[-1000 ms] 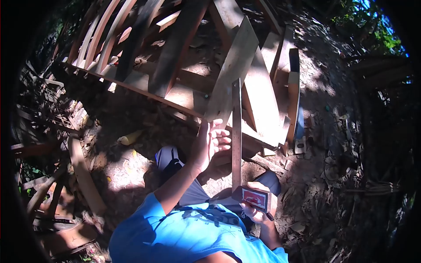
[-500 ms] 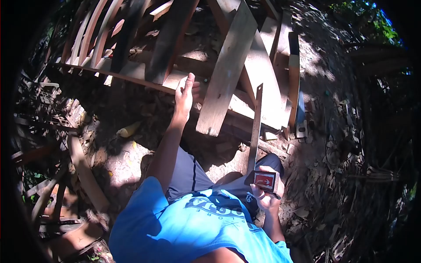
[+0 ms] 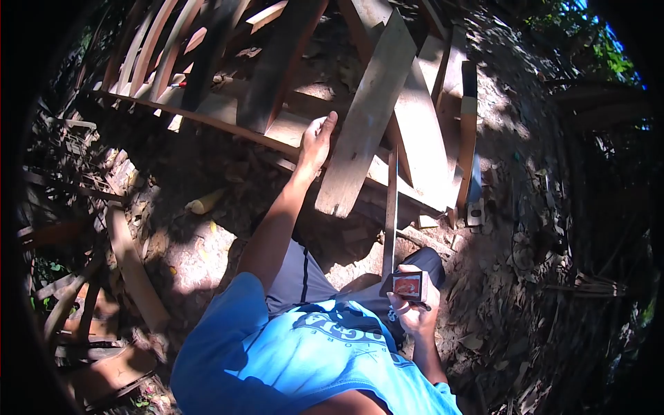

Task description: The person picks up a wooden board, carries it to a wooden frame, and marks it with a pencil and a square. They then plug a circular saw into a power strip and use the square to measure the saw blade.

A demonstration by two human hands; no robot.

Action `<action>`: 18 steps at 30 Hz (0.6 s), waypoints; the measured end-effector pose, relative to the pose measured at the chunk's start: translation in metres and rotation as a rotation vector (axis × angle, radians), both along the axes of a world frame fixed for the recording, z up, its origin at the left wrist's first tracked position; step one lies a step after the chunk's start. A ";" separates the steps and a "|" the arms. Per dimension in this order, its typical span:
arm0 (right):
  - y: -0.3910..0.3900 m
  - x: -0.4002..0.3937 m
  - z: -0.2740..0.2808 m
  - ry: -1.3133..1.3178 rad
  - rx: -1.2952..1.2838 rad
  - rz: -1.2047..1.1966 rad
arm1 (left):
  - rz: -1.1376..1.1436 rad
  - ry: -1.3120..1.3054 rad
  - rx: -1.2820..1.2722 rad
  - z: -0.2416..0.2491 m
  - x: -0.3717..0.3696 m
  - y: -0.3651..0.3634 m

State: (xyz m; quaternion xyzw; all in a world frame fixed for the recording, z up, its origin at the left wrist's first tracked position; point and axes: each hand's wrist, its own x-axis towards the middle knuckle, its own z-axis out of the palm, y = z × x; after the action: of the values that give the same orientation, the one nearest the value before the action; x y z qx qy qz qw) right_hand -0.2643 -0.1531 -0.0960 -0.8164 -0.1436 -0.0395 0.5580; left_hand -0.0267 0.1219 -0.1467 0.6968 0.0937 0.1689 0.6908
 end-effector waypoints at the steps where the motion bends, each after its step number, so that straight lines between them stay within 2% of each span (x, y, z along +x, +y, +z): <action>1: -0.001 -0.001 -0.010 0.006 0.035 -0.014 | -0.010 -0.021 -0.017 0.005 0.002 -0.007; 4: 0.001 0.002 -0.007 -0.052 -0.024 0.020 | -0.038 -0.064 -0.027 -0.018 0.024 -0.013; 6: 0.004 0.004 -0.009 -0.061 0.032 0.049 | 0.059 -0.124 0.143 -0.018 0.020 -0.019; 8: 0.007 0.011 -0.013 -0.102 -0.018 0.062 | 0.148 -0.228 0.298 -0.015 0.007 -0.025; 11: 0.020 0.023 -0.020 -0.041 0.031 0.073 | 0.177 -0.404 0.555 -0.004 -0.023 -0.026; 14: 0.032 0.041 -0.030 -0.110 -0.019 0.100 | 0.138 -0.467 0.630 -0.002 -0.059 -0.024; 17: 0.044 0.053 -0.041 -0.112 0.019 0.132 | 0.031 -0.165 0.321 -0.012 -0.103 -0.030; 18: 0.047 0.058 -0.045 -0.115 0.020 0.150 | -0.097 -0.090 0.072 -0.037 -0.112 -0.027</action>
State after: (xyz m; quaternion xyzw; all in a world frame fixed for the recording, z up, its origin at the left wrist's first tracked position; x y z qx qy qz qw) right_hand -0.2065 -0.1057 -0.1409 -0.7940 -0.2359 -0.0458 0.5584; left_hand -0.1387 0.0948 -0.1840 0.7166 0.0226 0.1694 0.6762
